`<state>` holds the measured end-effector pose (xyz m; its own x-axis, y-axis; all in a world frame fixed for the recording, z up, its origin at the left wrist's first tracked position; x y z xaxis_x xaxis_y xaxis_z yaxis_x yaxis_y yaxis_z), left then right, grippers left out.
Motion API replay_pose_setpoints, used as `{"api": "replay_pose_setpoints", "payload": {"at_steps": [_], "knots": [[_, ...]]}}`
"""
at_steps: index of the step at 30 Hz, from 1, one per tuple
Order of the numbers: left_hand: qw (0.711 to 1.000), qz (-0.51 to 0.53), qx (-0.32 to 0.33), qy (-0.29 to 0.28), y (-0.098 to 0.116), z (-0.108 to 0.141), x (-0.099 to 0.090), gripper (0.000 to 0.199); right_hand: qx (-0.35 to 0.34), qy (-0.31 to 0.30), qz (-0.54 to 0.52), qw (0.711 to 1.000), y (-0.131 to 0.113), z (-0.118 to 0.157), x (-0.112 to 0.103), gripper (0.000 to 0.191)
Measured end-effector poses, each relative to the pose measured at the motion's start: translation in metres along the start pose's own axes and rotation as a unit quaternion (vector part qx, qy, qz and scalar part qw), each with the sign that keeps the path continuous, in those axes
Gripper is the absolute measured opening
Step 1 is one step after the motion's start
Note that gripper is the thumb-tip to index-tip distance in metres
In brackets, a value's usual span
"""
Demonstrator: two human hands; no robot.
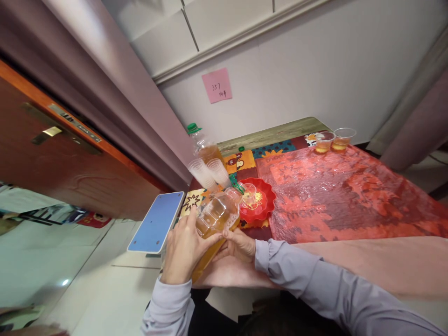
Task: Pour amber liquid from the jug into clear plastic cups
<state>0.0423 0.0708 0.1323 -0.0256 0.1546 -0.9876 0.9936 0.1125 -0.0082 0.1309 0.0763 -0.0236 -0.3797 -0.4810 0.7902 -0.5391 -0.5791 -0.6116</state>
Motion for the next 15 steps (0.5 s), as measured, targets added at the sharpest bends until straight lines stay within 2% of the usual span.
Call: {"api": "replay_pose_setpoints", "payload": {"at_steps": [15], "knots": [[1.000, -0.001, -0.009, -0.027, 0.0043, 0.0002, -0.0040, 0.094, -0.004, -0.005, -0.025, 1.000, 0.0060, -0.0040, -0.0072, 0.088]]}}
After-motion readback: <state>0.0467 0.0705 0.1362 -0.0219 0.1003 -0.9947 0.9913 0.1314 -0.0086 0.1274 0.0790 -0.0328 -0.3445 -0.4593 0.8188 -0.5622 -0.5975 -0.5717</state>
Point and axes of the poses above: each hand's wrist, its own z-axis away from the middle knuckle, its own x-axis out of the palm, y = z × x, the point moved 7 cm from there along -z, towards the middle knuckle, and after that the axes turned 4 degrees about y, right-handed, at the moved point
